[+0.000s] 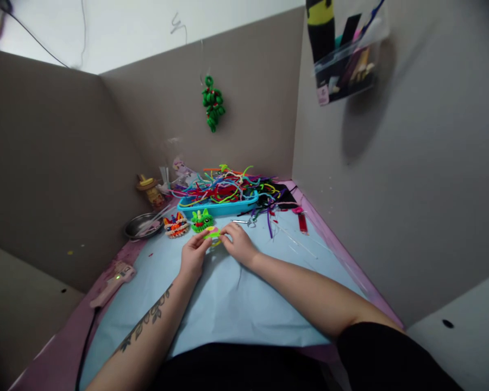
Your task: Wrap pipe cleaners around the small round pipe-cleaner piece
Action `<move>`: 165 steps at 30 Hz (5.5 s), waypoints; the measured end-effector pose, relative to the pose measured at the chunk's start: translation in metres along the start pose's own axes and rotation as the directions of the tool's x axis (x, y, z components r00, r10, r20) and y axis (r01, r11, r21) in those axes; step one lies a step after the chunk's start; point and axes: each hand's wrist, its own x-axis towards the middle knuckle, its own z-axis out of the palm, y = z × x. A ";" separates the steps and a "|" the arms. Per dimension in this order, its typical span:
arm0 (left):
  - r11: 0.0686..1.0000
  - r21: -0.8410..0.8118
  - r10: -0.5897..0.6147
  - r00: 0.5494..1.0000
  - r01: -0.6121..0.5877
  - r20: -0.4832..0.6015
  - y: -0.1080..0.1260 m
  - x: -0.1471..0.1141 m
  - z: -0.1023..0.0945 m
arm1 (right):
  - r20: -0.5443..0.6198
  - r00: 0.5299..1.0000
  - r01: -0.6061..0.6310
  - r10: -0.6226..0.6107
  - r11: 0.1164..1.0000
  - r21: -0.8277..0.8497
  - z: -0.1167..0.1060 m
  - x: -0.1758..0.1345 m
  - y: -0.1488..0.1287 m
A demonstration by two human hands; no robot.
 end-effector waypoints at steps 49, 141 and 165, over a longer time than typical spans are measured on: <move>0.988 0.154 -0.043 0.987 0.019 0.155 0.002 -0.006 0.004 | 0.091 0.934 -0.354 0.346 0.860 0.368 0.004 0.000 0.003; 0.965 0.262 -0.060 0.987 0.020 0.148 0.003 -0.004 0.001 | 0.461 0.763 -0.646 0.454 0.575 0.503 -0.003 0.008 -0.013; 0.962 0.274 -0.022 0.994 -0.008 0.104 0.006 -0.005 0.000 | 0.015 0.981 -0.192 0.192 0.981 0.013 -0.003 0.004 0.003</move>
